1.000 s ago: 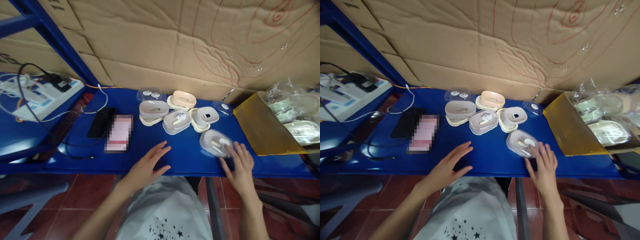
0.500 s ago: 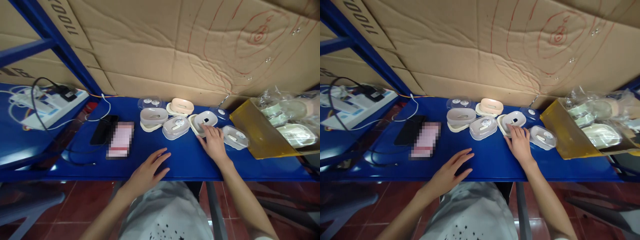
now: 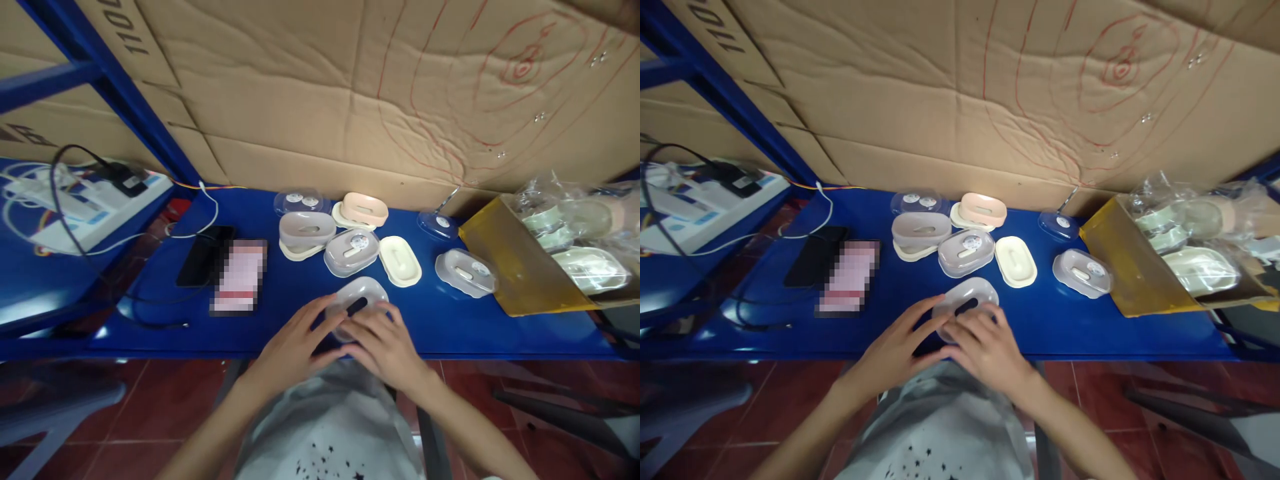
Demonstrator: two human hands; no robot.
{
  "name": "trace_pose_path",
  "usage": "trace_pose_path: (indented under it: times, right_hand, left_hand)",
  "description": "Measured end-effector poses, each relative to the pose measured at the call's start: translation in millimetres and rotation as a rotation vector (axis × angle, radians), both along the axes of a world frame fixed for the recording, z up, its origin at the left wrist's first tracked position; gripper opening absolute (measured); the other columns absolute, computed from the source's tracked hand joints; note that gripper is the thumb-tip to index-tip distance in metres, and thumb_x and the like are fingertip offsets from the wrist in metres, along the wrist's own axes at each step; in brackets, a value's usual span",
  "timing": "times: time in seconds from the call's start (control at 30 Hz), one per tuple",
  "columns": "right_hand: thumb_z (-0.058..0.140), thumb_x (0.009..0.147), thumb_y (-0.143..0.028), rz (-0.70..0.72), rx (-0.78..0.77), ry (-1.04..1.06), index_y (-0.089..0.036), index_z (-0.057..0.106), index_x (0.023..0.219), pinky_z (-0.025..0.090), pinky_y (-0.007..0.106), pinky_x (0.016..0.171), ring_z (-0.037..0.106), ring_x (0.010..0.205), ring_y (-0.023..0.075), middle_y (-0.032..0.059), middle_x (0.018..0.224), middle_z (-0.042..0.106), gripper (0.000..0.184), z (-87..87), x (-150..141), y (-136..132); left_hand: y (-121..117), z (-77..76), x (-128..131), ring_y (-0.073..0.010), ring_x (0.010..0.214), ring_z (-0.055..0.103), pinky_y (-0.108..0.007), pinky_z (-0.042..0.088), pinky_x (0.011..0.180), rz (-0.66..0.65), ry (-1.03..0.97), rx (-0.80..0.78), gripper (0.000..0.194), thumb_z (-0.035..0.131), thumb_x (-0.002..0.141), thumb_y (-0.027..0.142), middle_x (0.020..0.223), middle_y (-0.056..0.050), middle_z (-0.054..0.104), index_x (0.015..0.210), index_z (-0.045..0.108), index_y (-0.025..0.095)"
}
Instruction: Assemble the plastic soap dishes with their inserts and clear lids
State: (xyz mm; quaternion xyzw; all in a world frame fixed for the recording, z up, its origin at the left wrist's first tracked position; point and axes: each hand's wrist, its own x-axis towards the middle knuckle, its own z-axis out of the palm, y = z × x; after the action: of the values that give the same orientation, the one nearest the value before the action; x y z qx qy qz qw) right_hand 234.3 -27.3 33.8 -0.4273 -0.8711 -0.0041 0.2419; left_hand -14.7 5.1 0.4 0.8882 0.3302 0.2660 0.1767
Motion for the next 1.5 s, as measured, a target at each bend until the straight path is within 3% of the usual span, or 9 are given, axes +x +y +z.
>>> trace_pose_path:
  times: [0.07, 0.23, 0.33, 0.43, 0.6, 0.73, 1.0, 1.23, 1.5]
  right_hand:
    - [0.051, 0.111, -0.038, -0.096, 0.028, 0.017, -0.028, 0.062, 0.148, 0.048, 0.046, 0.108, 0.07, 0.116, 0.0257, 0.0074, 0.126, 0.078, 0.039, 3.7, 31.1, 32.2]
    - [0.038, 0.109, -0.038, -0.747, -0.084, -0.203, -0.012, 0.046, 0.16, 0.034, 0.063, 0.122, 0.045, 0.153, 0.0388, 0.0237, 0.165, 0.049, 0.057, 9.2, 125.9, 120.5]
    - [0.044, 0.105, -0.043, -0.87, -0.263, -0.332, -0.009, 0.042, 0.16, 0.028, 0.069, 0.122, 0.044, 0.152, 0.0423, 0.0276, 0.157, 0.055, 0.065, 3.9, 149.7, 141.7]
    - [0.045, 0.104, -0.048, -0.837, -0.261, -0.349, -0.013, 0.046, 0.157, 0.027, 0.068, 0.122, 0.053, 0.143, 0.0414, 0.0255, 0.149, 0.062, 0.064, -0.2, 153.7, 146.3]
    - [0.044, 0.106, -0.045, -0.894, -0.235, -0.35, -0.006, 0.03, 0.165, 0.02, 0.069, 0.126, 0.033, 0.159, 0.0418, 0.029, 0.169, 0.039, 0.073, 4.6, 161.8, 166.8]
    - [0.049, 0.104, -0.049, -0.929, -0.364, -0.383, -0.009, 0.038, 0.162, 0.018, 0.075, 0.124, 0.048, 0.148, 0.0444, 0.0281, 0.155, 0.055, 0.072, 10.3, 172.6, 179.7]
    - [0.06, 0.094, -0.071, -0.771, -0.48, -0.329, -0.022, 0.03, 0.169, 0.031, 0.071, 0.122, 0.038, 0.157, 0.0429, 0.0231, 0.17, 0.04, 0.095, 7.4, 184.1, 165.0]
    - [0.074, 0.086, -0.059, -0.646, -0.383, -0.194, -0.022, 0.056, 0.149, 0.05, 0.059, 0.109, 0.063, 0.131, 0.0405, 0.0186, 0.143, 0.065, 0.075, 20.2, 182.1, 170.8]
    - [0.078, 0.094, -0.051, -0.292, -0.185, 0.199, -0.026, 0.062, 0.137, 0.058, 0.044, 0.101, 0.07, 0.114, 0.0281, 0.0108, 0.13, 0.07, 0.052, 60.1, 138.5, 80.6]
  left_hand:
    - [-0.4, 0.3, 0.3, -0.0351, 0.148, 0.055, -0.06, 0.055, 0.117, 0.015, -0.014, -0.004, 0.048, 0.068, 0.103, 0.052, 0.163, -0.013, 0.049, 0.144, 0.056, 0.029]
    - [-0.7, 0.3, 2.2, -0.0393, 0.149, 0.051, -0.064, 0.051, 0.119, 0.085, -0.014, -0.019, 0.041, 0.081, 0.093, 0.05, 0.164, -0.012, 0.048, 0.121, 0.062, 0.025]
    - [0.8, 1.8, 4.4, -0.041, 0.149, 0.048, -0.068, 0.047, 0.121, 0.139, -0.007, 0.022, 0.039, 0.08, 0.094, 0.043, 0.164, -0.013, 0.046, 0.122, 0.062, 0.024]
    - [2.7, 4.3, 5.8, -0.0381, 0.145, 0.051, -0.067, 0.046, 0.12, 0.133, 0.007, 0.048, 0.038, 0.074, 0.098, 0.037, 0.161, -0.015, 0.047, 0.13, 0.059, 0.025]
    - [3.8, 6.1, 5.8, -0.0363, 0.142, 0.054, -0.065, 0.046, 0.119, 0.142, 0.017, 0.063, 0.037, 0.07, 0.101, 0.033, 0.16, -0.016, 0.048, 0.135, 0.058, 0.025]
    - [3.4, 5.4, 5.0, -0.036, 0.144, 0.053, -0.064, 0.047, 0.119, 0.152, 0.011, 0.066, 0.037, 0.068, 0.103, 0.03, 0.162, -0.016, 0.047, 0.138, 0.057, 0.026]
    - [3.5, 4.6, 4.6, -0.0362, 0.144, 0.054, -0.064, 0.048, 0.119, 0.151, 0.002, 0.041, 0.036, 0.068, 0.104, 0.031, 0.163, -0.016, 0.047, 0.138, 0.058, 0.026]
    - [1.7, 2.5, 1.3, -0.0324, 0.152, 0.051, -0.056, 0.051, 0.121, 0.171, -0.079, -0.184, 0.055, 0.069, 0.103, 0.033, 0.17, -0.01, 0.042, 0.153, 0.047, 0.034]
    - [2.9, 2.2, -0.2, -0.0314, 0.156, 0.047, -0.057, 0.048, 0.124, 0.155, -0.155, -0.294, 0.068, 0.071, 0.101, 0.032, 0.171, -0.011, 0.041, 0.16, 0.036, 0.037]
